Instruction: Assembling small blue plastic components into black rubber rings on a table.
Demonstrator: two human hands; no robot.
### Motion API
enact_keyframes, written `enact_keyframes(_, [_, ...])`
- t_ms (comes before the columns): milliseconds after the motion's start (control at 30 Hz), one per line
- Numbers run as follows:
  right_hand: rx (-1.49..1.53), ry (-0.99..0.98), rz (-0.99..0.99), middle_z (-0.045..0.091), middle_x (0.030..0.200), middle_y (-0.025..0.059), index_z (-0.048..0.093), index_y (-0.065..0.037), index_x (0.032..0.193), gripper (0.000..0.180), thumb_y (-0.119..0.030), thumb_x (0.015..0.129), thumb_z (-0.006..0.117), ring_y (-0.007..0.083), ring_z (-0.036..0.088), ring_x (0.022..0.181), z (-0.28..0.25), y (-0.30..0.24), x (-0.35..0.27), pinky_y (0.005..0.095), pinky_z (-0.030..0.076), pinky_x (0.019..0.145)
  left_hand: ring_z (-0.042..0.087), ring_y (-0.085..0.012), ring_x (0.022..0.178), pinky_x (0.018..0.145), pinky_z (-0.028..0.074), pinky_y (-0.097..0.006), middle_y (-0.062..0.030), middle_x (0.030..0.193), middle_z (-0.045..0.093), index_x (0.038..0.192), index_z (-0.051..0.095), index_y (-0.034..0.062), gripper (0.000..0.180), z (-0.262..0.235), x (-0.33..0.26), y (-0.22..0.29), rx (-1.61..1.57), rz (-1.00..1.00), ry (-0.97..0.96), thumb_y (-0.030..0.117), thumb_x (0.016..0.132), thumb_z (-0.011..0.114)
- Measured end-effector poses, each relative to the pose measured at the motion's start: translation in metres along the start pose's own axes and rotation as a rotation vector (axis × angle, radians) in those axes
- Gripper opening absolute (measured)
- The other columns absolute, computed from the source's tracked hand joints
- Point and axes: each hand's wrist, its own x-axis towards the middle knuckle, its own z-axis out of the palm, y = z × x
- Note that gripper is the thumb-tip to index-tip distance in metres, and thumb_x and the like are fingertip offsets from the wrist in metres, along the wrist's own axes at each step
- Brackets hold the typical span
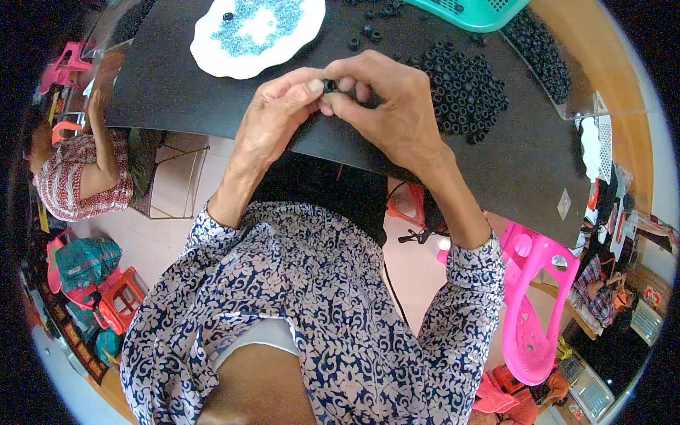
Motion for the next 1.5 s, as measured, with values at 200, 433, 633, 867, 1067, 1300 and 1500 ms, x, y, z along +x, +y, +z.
enact_keyframes(200, [0.102, 0.030, 0.015, 0.059, 0.074, 0.0016, 0.067, -0.004, 0.096, 0.026, 0.000, 0.071, 0.071, 0.0074, 0.051, 0.059, 0.002, 0.012, -0.012, 0.0214, 0.043, 0.055, 0.059, -0.0105, 0.082, 0.078, 0.048, -0.024, -0.0049, 0.088, 0.065, 0.111, 0.063, -0.0023, 0.025, 0.005, -0.004, 0.008, 0.299, -0.045, -0.027, 0.016, 0.094, 0.057])
enact_keyframes(433, [-0.150, 0.164, 0.195, 0.055, 0.074, -0.0040, 0.067, -0.002, 0.100, 0.018, -0.002, 0.083, 0.065, 0.0027, 0.048, 0.066, -0.023, 0.033, -0.001, 0.0183, 0.040, 0.060, 0.058, -0.0092, 0.078, 0.074, 0.049, -0.023, -0.0035, 0.084, 0.063, 0.103, 0.064, -0.0041, 0.018, -0.012, -0.014, 0.002, 0.293, 0.074, -0.006, 0.009, 0.093, 0.058])
enact_keyframes(633, [-0.564, -0.042, -0.121, 0.063, 0.075, 0.0072, 0.067, -0.002, 0.098, 0.019, -0.006, 0.080, 0.066, 0.0181, 0.060, 0.065, -0.027, 0.044, 0.028, 0.0279, 0.049, 0.065, 0.058, -0.0091, 0.078, 0.074, 0.049, -0.023, -0.0038, 0.082, 0.063, 0.102, 0.063, -0.0044, 0.018, -0.017, -0.021, 0.006, 0.259, 0.092, -0.012, 0.010, 0.093, 0.059])
enact_keyframes(867, [-0.497, -0.010, -0.066, 0.064, 0.077, 0.0092, 0.067, -0.002, 0.095, 0.016, -0.006, 0.079, 0.065, 0.0177, 0.060, 0.067, -0.015, 0.044, 0.045, 0.0278, 0.049, 0.067, 0.060, -0.0096, 0.080, 0.076, 0.049, -0.024, -0.0033, 0.085, 0.064, 0.102, 0.064, -0.0017, 0.017, -0.017, -0.028, 0.009, 0.311, 0.094, -0.015, 0.012, 0.094, 0.057])
enact_keyframes(1067, [-0.225, -0.004, -0.075, 0.061, 0.072, 0.0031, 0.068, -0.001, 0.096, 0.016, -0.003, 0.080, 0.065, 0.0078, 0.053, 0.065, 0.020, 0.005, 0.078, 0.0223, 0.046, 0.063, 0.056, -0.0059, 0.075, 0.064, 0.046, -0.022, -0.0018, 0.081, 0.061, 0.104, 0.062, -0.0026, 0.018, -0.017, -0.038, 0.014, 0.397, 0.097, -0.024, 0.009, 0.089, 0.061])
enact_keyframes(1300, [-0.365, -0.212, -0.292, 0.069, 0.088, 0.0070, 0.069, -0.005, 0.096, 0.015, -0.010, 0.083, 0.063, 0.0184, 0.062, 0.068, 0.067, -0.007, 0.133, 0.0301, 0.050, 0.064, 0.055, -0.0121, 0.069, 0.061, 0.044, -0.028, -0.0073, 0.079, 0.059, 0.100, 0.061, -0.0032, 0.018, -0.020, -0.048, 0.013, 0.519, 0.265, -0.051, 0.009, 0.087, 0.061])
enact_keyframes(1500, [-0.450, -0.232, -0.440, 0.070, 0.093, 0.0098, 0.070, -0.005, 0.095, 0.015, -0.010, 0.083, 0.064, 0.0240, 0.066, 0.074, 0.094, -0.010, 0.157, 0.0332, 0.052, 0.068, 0.060, -0.0285, 0.075, 0.066, 0.046, -0.035, -0.0162, 0.084, 0.059, 0.095, 0.058, -0.0036, 0.015, -0.022, -0.053, 0.012, 0.515, 0.436, -0.070, 0.008, 0.085, 0.059])
